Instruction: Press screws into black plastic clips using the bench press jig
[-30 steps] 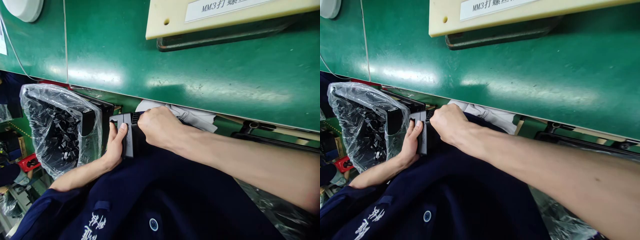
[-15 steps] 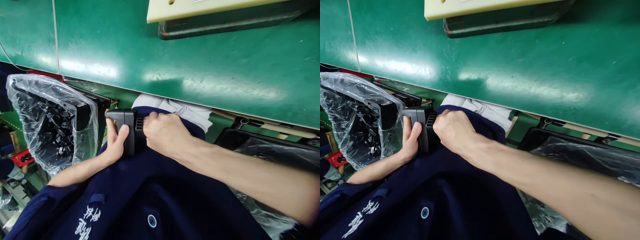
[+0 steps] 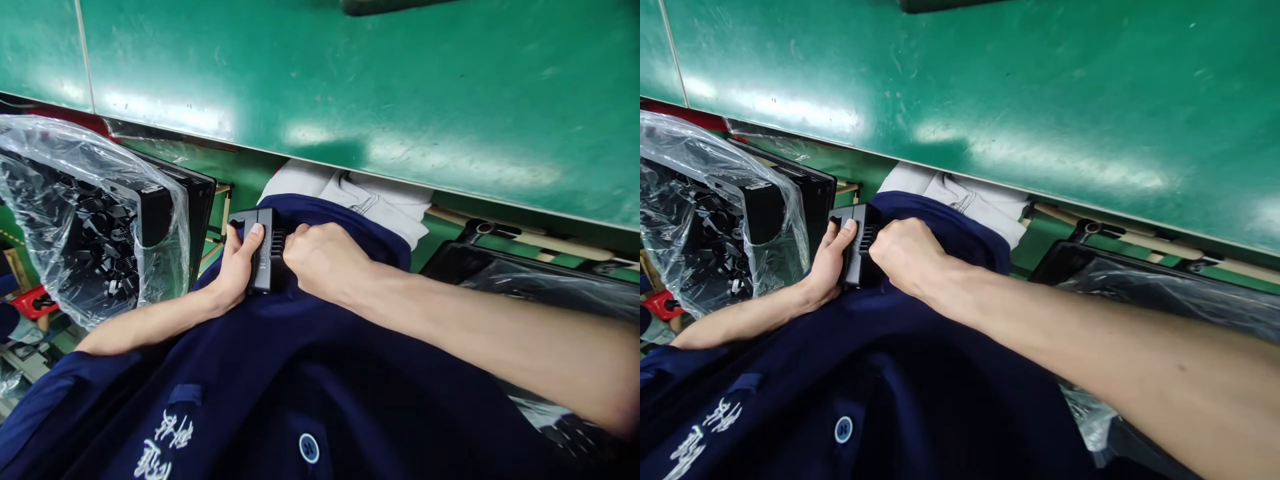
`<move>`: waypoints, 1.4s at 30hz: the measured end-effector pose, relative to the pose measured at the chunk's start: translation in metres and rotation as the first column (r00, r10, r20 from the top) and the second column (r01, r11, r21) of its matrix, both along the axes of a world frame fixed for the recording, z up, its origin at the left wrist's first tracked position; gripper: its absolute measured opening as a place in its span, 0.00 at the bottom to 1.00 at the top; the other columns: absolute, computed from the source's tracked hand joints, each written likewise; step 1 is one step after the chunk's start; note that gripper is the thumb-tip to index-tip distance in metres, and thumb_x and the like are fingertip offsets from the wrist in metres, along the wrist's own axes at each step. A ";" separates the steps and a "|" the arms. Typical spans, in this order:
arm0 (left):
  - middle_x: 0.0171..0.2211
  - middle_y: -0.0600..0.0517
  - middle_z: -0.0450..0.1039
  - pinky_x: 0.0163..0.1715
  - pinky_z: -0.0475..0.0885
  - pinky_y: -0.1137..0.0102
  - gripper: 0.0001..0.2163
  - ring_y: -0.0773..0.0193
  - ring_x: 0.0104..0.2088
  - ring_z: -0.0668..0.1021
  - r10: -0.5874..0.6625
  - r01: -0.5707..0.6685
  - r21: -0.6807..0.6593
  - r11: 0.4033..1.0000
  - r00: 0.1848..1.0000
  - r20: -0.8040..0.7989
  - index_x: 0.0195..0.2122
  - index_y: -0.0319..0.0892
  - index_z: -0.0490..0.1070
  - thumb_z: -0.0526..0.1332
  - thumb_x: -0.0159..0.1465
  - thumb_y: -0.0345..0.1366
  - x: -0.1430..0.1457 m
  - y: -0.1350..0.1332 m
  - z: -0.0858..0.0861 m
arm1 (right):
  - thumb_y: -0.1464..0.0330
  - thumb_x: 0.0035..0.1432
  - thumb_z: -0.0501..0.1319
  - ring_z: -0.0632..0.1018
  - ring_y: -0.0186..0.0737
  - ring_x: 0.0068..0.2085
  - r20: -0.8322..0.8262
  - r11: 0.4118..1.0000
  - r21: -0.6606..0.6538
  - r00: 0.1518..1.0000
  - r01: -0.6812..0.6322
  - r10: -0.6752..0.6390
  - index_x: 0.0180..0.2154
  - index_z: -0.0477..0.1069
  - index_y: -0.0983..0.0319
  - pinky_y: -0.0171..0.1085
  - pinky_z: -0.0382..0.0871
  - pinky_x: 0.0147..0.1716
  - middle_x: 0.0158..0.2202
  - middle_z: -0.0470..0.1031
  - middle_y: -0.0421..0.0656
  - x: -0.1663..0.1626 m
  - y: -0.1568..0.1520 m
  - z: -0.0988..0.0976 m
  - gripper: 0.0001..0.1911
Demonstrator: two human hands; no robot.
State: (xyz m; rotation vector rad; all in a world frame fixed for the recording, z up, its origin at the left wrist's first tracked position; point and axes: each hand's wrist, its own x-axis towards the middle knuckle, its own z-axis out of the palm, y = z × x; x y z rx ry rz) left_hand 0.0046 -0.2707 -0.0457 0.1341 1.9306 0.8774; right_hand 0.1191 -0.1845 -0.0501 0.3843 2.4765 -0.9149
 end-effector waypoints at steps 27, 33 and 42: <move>0.33 0.53 0.72 0.27 0.70 0.74 0.49 0.68 0.28 0.75 -0.319 0.478 0.421 0.771 0.862 -0.394 0.69 0.44 0.32 0.67 0.59 0.51 -0.026 0.024 0.031 | 0.70 0.53 0.61 0.78 0.46 0.30 -0.048 0.946 -0.201 0.962 0.254 -0.269 0.33 0.77 0.64 0.39 0.60 0.27 0.30 0.78 0.47 0.002 -0.003 0.033 0.07; 0.35 0.52 0.72 0.33 0.74 0.71 0.53 0.66 0.31 0.76 -0.398 0.486 0.378 0.788 0.870 -0.290 0.69 0.46 0.24 0.67 0.59 0.50 -0.020 0.023 0.021 | 0.70 0.56 0.59 0.79 0.45 0.31 -0.023 0.922 -0.211 0.941 0.325 -0.338 0.34 0.76 0.63 0.38 0.63 0.28 0.31 0.78 0.46 0.010 -0.019 0.016 0.07; 0.60 0.43 0.59 0.42 0.75 0.69 0.46 0.65 0.43 0.75 -0.370 0.499 0.487 0.717 0.864 -0.340 0.69 0.57 0.37 0.69 0.58 0.46 -0.025 0.019 0.018 | 0.71 0.55 0.61 0.79 0.47 0.31 -0.021 0.952 -0.090 0.955 0.293 -0.295 0.34 0.75 0.66 0.38 0.64 0.27 0.30 0.76 0.49 0.021 -0.022 0.019 0.06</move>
